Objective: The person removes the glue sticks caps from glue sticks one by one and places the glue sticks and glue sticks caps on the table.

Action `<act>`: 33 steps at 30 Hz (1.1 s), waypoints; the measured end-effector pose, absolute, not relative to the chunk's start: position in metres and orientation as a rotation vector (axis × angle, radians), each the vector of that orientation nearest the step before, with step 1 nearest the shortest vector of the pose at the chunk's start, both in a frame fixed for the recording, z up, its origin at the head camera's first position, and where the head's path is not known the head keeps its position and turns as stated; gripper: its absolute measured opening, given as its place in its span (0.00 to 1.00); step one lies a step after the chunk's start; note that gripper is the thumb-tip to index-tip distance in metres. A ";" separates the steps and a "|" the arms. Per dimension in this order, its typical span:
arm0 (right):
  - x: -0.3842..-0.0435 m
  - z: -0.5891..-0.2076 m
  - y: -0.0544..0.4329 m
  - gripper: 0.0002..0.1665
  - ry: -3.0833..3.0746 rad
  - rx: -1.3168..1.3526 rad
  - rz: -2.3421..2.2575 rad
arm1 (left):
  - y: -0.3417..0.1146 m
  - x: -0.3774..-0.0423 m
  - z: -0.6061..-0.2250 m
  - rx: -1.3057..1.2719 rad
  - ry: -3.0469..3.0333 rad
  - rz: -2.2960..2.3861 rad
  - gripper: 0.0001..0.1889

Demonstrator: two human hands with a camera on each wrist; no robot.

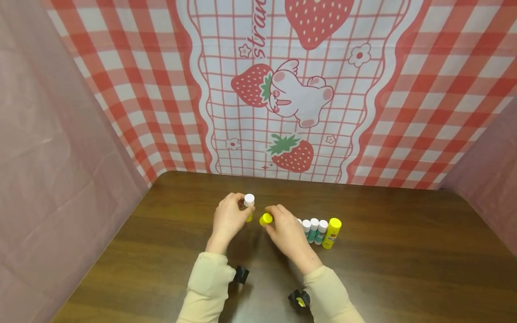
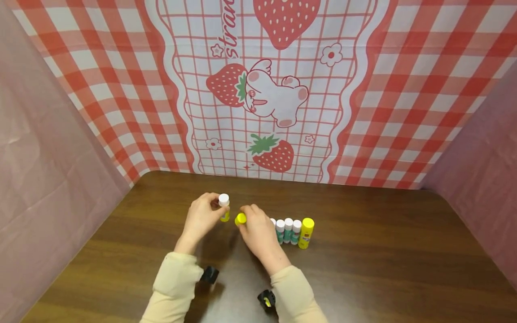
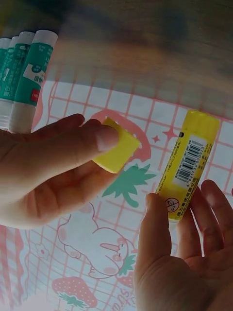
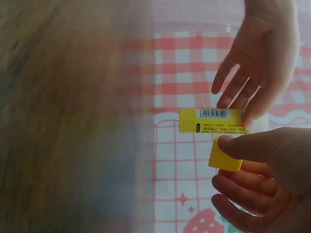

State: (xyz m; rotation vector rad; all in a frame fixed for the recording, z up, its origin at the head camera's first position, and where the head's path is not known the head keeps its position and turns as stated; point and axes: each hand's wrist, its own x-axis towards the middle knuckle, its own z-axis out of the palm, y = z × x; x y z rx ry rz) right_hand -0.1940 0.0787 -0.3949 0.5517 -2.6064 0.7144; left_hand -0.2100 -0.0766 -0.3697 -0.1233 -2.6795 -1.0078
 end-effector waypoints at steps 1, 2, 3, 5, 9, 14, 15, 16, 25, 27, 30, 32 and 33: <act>-0.194 -0.396 0.077 0.21 -2.601 0.545 0.695 | -0.076 -0.210 -0.370 -0.121 -2.680 -1.001 0.15; -0.195 -0.397 0.076 0.21 -2.597 0.543 0.674 | -0.076 -0.210 -0.370 -0.117 -2.681 -1.000 0.15; -0.195 -0.397 0.075 0.21 -2.599 0.543 0.656 | -0.076 -0.210 -0.371 -0.114 -2.682 -1.003 0.15; -0.197 -0.399 0.072 0.20 -2.609 0.546 0.642 | -0.076 -0.211 -0.371 -0.115 -2.683 -1.011 0.15; -0.200 -0.405 0.067 0.18 -2.636 0.560 0.706 | -0.076 -0.212 -0.373 -0.120 -2.693 -1.040 0.14; -0.204 -0.414 0.062 0.17 -2.647 0.542 0.799 | -0.078 -0.213 -0.376 -0.103 -2.721 -1.050 0.13; -0.205 -0.416 0.062 0.17 -2.645 0.534 0.808 | -0.079 -0.213 -0.376 -0.101 -2.726 -1.048 0.13; -0.205 -0.417 0.062 0.17 -2.642 0.527 0.818 | -0.079 -0.213 -0.377 -0.097 -2.731 -1.043 0.12; -0.209 -0.422 0.063 0.22 -2.637 0.533 0.892 | -0.079 -0.213 -0.379 -0.068 -2.795 -1.050 0.12; -0.210 -0.423 0.063 0.22 -2.654 0.513 0.901 | -0.079 -0.214 -0.380 -0.059 -2.802 -1.051 0.12; -0.212 -0.425 0.062 0.21 -2.673 0.490 0.891 | -0.078 -0.215 -0.380 -0.048 -2.801 -1.050 0.12; -0.213 -0.426 0.062 0.19 -2.679 0.487 0.887 | -0.078 -0.215 -0.380 -0.040 -2.796 -1.049 0.12; -0.213 -0.426 0.061 0.18 -2.679 0.489 0.886 | -0.078 -0.215 -0.380 -0.040 -2.793 -1.047 0.12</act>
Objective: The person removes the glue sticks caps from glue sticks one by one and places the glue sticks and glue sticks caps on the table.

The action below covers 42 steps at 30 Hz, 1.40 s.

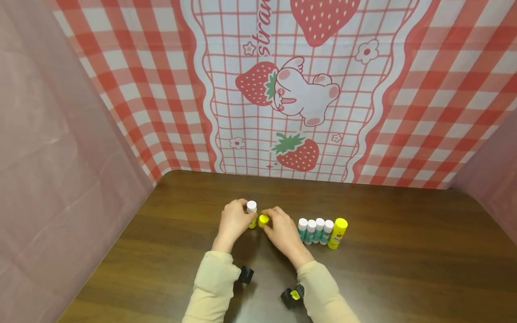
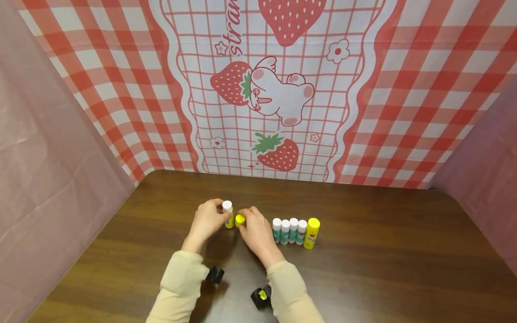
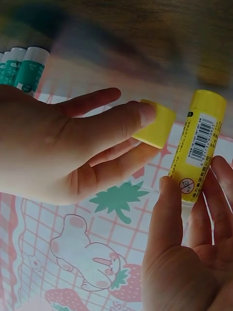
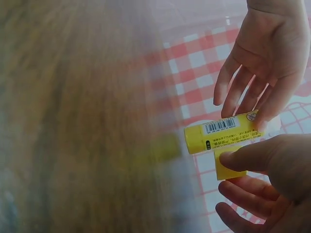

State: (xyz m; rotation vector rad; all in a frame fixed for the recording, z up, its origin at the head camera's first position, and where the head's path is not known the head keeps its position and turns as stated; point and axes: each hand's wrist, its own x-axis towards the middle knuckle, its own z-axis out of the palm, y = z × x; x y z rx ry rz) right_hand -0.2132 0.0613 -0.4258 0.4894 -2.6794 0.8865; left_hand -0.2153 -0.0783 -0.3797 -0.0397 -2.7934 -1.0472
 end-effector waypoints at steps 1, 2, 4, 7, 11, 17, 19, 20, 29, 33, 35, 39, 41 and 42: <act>-0.213 -0.426 0.062 0.17 -2.678 0.495 0.886 | -0.078 -0.215 -0.380 -0.037 -2.793 -1.046 0.12; -0.213 -0.426 0.062 0.17 -2.680 0.494 0.891 | -0.078 -0.215 -0.379 -0.038 -2.793 -1.048 0.12; -0.214 -0.427 0.063 0.16 -2.686 0.497 0.891 | -0.077 -0.215 -0.380 -0.043 -2.796 -1.044 0.12; -0.215 -0.429 0.064 0.16 -2.713 0.499 0.870 | -0.077 -0.216 -0.381 -0.049 -2.806 -1.046 0.12; -0.214 -0.431 0.066 0.16 -2.738 0.524 0.838 | -0.076 -0.216 -0.381 -0.042 -2.816 -1.049 0.12; -0.213 -0.434 0.067 0.15 -2.717 0.576 0.829 | -0.077 -0.216 -0.381 -0.058 -2.828 -1.029 0.12; -0.214 -0.436 0.067 0.15 -2.728 0.568 0.838 | -0.077 -0.216 -0.382 -0.062 -2.831 -1.027 0.12; -0.214 -0.436 0.066 0.15 -2.730 0.558 0.845 | -0.078 -0.216 -0.382 -0.063 -2.832 -1.029 0.12; -0.219 -0.441 0.064 0.15 -2.742 0.483 0.817 | -0.078 -0.218 -0.382 -0.059 -2.853 -1.043 0.12; -0.218 -0.440 0.064 0.15 -2.740 0.486 0.813 | -0.078 -0.218 -0.382 -0.072 -2.858 -1.038 0.12; -0.217 -0.439 0.064 0.15 -2.741 0.488 0.806 | -0.077 -0.218 -0.382 -0.078 -2.855 -1.034 0.12; -0.216 -0.439 0.063 0.15 -2.750 0.488 0.810 | -0.077 -0.217 -0.381 -0.078 -2.846 -1.041 0.11; -0.216 -0.439 0.063 0.15 -2.756 0.490 0.813 | -0.078 -0.216 -0.381 -0.074 -2.847 -1.051 0.11; -0.215 -0.439 0.063 0.15 -2.760 0.489 0.813 | -0.078 -0.216 -0.381 -0.074 -2.847 -1.055 0.11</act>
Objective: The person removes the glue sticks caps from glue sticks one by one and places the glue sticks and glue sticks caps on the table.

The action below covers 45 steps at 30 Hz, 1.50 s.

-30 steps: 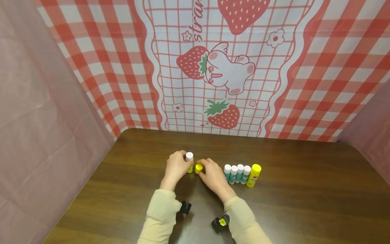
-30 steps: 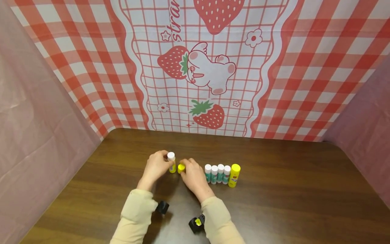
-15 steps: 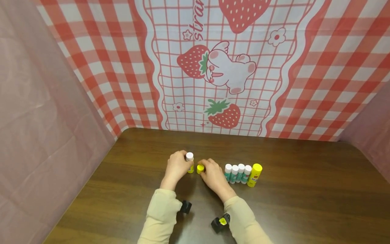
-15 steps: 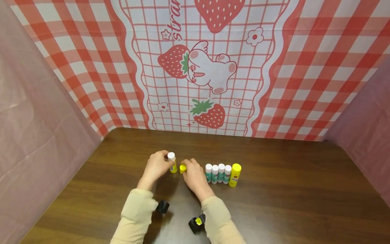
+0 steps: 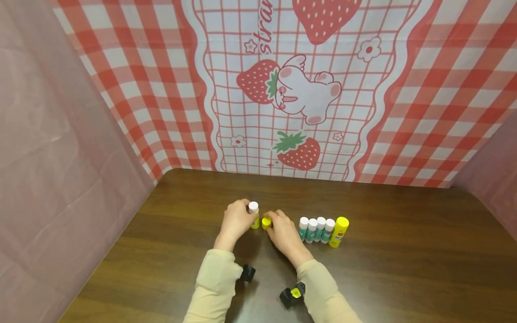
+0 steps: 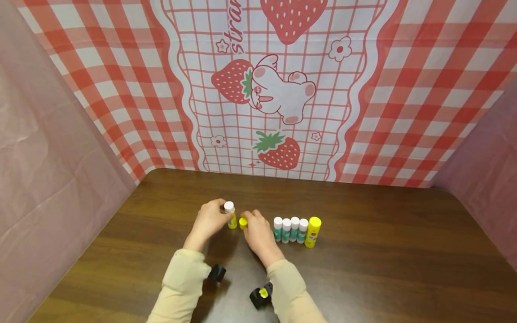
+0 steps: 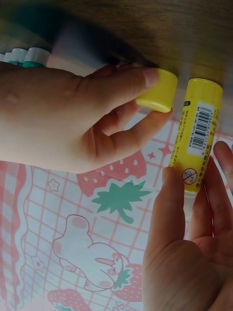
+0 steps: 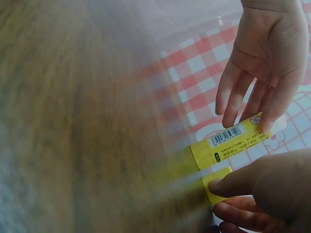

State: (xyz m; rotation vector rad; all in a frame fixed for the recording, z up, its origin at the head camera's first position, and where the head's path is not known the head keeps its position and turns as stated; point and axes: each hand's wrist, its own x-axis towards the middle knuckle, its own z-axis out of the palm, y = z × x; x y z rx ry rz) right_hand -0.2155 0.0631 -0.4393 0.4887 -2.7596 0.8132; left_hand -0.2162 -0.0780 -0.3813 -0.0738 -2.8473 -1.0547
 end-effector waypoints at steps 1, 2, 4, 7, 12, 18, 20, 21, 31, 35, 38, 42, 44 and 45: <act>-0.215 -0.439 0.063 0.15 -2.762 0.488 0.813 | -0.078 -0.216 -0.381 -0.075 -2.848 -1.055 0.12; -0.215 -0.440 0.063 0.15 -2.763 0.488 0.814 | -0.078 -0.216 -0.382 -0.077 -2.849 -1.057 0.12; -0.215 -0.440 0.063 0.15 -2.767 0.490 0.817 | -0.078 -0.215 -0.382 -0.079 -2.849 -1.061 0.12; -0.214 -0.439 0.062 0.16 -2.774 0.496 0.823 | -0.079 -0.215 -0.382 -0.076 -2.852 -1.058 0.12; -0.213 -0.439 0.062 0.17 -2.767 0.491 0.817 | -0.079 -0.215 -0.383 -0.091 -2.852 -1.050 0.12; -0.211 -0.437 0.063 0.22 -2.779 0.482 0.823 | -0.077 -0.216 -0.383 -0.103 -2.846 -1.038 0.12; -0.211 -0.437 0.062 0.23 -2.791 0.481 0.823 | -0.076 -0.215 -0.384 -0.102 -2.851 -1.026 0.13; -0.210 -0.437 0.062 0.23 -2.795 0.478 0.819 | -0.076 -0.215 -0.384 -0.102 -2.853 -1.021 0.13; -0.208 -0.429 0.063 0.26 -2.759 0.495 0.730 | -0.072 -0.209 -0.375 -0.120 -2.869 -0.890 0.17; -0.207 -0.420 0.065 0.24 -2.697 0.544 0.585 | -0.070 -0.206 -0.370 -0.093 -2.853 -0.833 0.23; -0.205 -0.410 0.067 0.21 -2.636 0.564 0.512 | -0.069 -0.205 -0.368 -0.093 -2.838 -0.798 0.25; -0.202 -0.396 0.073 0.18 -2.620 0.550 0.514 | -0.068 -0.204 -0.366 -0.111 -2.818 -0.770 0.25; -0.201 -0.389 0.078 0.17 -2.620 0.538 0.522 | -0.067 -0.203 -0.365 -0.144 -2.785 -0.755 0.25; -0.201 -0.386 0.080 0.16 -2.618 0.532 0.519 | -0.066 -0.203 -0.364 -0.163 -2.767 -0.752 0.24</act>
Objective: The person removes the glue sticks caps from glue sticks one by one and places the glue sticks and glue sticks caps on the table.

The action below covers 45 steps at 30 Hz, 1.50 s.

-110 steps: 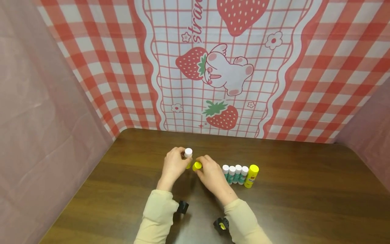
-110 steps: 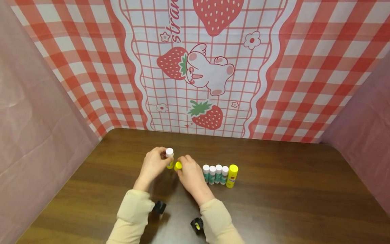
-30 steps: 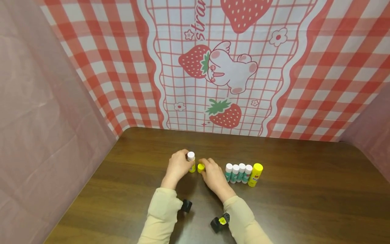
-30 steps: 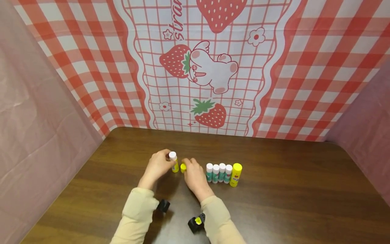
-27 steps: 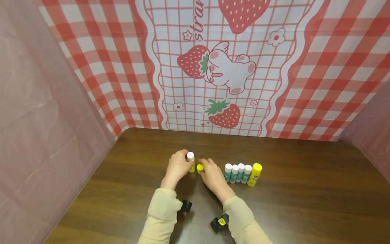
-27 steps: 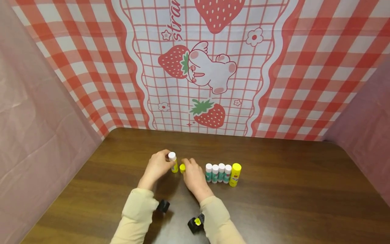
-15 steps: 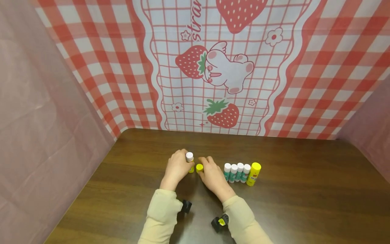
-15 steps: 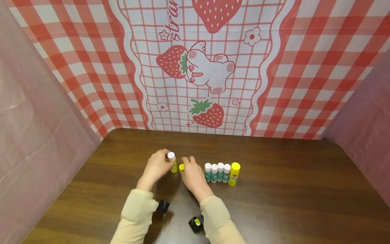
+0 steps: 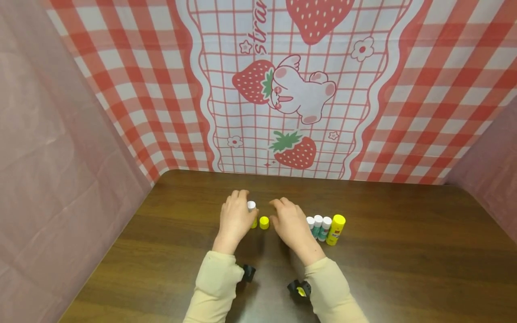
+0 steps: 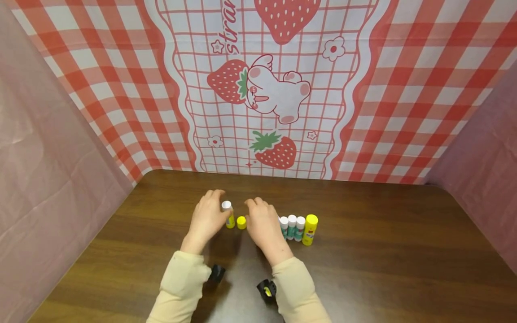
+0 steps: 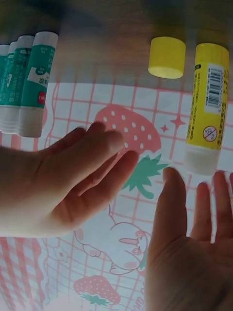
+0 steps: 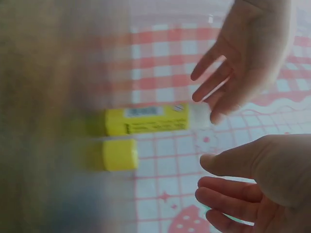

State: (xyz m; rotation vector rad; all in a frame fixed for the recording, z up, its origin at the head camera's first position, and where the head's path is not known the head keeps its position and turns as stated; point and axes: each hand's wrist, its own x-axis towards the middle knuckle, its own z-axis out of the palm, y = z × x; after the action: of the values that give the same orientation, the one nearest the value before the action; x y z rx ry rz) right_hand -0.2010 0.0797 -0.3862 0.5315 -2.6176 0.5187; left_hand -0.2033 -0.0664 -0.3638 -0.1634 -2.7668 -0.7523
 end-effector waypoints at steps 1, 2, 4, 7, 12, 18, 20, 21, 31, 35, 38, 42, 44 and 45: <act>-0.201 -0.383 0.081 0.16 -2.610 0.528 0.510 | -0.066 -0.204 -0.363 -0.189 -2.745 -0.753 0.24; -0.201 -0.380 0.083 0.15 -2.601 0.523 0.500 | -0.066 -0.204 -0.362 -0.217 -2.720 -0.756 0.23; -0.200 -0.374 0.087 0.13 -2.582 0.513 0.476 | -0.064 -0.204 -0.359 -0.279 -2.677 -0.776 0.22; -0.197 -0.366 0.093 0.10 -2.569 0.517 0.448 | -0.061 -0.204 -0.356 -0.362 -2.622 -0.820 0.20; -0.192 -0.359 0.107 0.10 -2.601 0.556 0.433 | -0.052 -0.200 -0.356 -0.511 -2.550 -0.858 0.18; -0.188 -0.357 0.128 0.15 -2.666 0.629 0.422 | -0.032 -0.192 -0.365 -0.635 -2.618 -0.842 0.19; -0.186 -0.357 0.133 0.17 -2.698 0.652 0.407 | -0.025 -0.189 -0.369 -0.649 -2.680 -0.814 0.20; -0.186 -0.357 0.136 0.18 -2.711 0.663 0.396 | -0.022 -0.189 -0.370 -0.653 -2.705 -0.798 0.21; -0.188 -0.359 0.143 0.19 -2.766 0.711 0.389 | -0.005 -0.190 -0.390 -0.669 -2.823 -0.733 0.21; -0.188 -0.361 0.144 0.16 -2.773 0.687 0.394 | 0.000 -0.190 -0.396 -0.665 -2.855 -0.744 0.20; -0.189 -0.362 0.144 0.14 -2.783 0.683 0.399 | 0.004 -0.190 -0.401 -0.665 -2.849 -0.707 0.18; -0.190 -0.366 0.145 0.12 -2.800 0.678 0.402 | 0.009 -0.188 -0.407 -0.656 -2.815 -0.671 0.15; -0.191 -0.367 0.144 0.12 -2.805 0.673 0.406 | 0.010 -0.187 -0.410 -0.624 -2.801 -0.699 0.14; -0.191 -0.368 0.143 0.11 -2.809 0.669 0.408 | 0.010 -0.187 -0.412 -0.605 -2.792 -0.718 0.13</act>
State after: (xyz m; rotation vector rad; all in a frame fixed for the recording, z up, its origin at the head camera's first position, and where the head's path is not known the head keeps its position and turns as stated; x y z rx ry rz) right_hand -0.1909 0.1434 -0.3683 0.6691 -2.8085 0.4079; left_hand -0.1868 0.0103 -0.4116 -0.6050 -2.7921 -0.7184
